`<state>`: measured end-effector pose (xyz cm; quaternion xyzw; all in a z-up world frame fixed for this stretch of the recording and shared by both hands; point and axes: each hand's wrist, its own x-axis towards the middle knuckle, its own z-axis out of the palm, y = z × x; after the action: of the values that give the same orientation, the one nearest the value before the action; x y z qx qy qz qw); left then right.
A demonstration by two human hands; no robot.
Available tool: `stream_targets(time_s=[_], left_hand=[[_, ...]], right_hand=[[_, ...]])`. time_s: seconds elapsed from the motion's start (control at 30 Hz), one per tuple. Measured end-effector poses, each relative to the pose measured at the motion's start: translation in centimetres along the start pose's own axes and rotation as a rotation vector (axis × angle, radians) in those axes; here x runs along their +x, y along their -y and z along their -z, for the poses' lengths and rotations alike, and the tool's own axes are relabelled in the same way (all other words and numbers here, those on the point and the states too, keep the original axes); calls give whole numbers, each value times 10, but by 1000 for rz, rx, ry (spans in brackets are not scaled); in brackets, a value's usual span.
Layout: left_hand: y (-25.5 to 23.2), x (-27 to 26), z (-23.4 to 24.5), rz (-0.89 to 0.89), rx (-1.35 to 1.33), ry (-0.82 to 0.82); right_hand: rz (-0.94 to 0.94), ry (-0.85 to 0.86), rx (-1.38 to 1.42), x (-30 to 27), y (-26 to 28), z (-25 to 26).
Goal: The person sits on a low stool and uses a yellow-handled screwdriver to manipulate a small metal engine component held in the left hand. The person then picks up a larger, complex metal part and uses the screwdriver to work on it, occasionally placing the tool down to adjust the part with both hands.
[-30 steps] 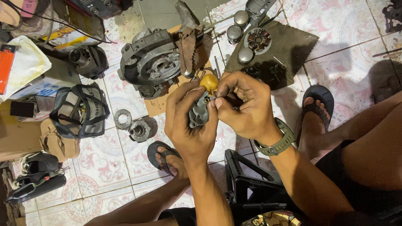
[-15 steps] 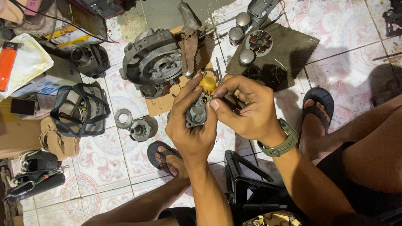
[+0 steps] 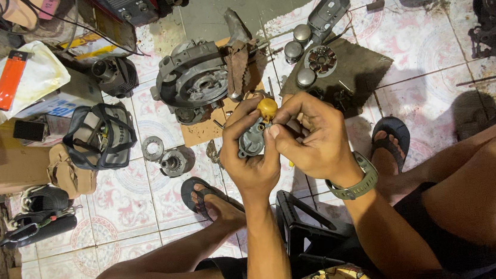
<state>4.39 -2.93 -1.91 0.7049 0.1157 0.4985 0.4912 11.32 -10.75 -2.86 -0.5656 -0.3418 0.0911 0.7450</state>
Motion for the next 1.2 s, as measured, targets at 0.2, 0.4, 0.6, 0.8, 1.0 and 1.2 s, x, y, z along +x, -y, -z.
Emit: stream_targets(time_s=[0.2,0.4,0.6,0.8,1.0,1.2], left_hand=[[-9,8,-2,-39,32,-17],[-27,36,-5,-91,-111,77],[-52,63,-1,-202,-50,152],[-77,76,8,-227,-18,209],[-84,72,22,-202,-76,199],[-73,57,29,-68,-193,125]], right_hand=[[-37,29,24,11,8,3],[-105,37,44,30,39,13],[-64,-11,18,40,64,10],[-38,-73,-3,44,82,0],[-18,-89,-41,43,95,-16],[26,-25,-145,35,86,-26]])
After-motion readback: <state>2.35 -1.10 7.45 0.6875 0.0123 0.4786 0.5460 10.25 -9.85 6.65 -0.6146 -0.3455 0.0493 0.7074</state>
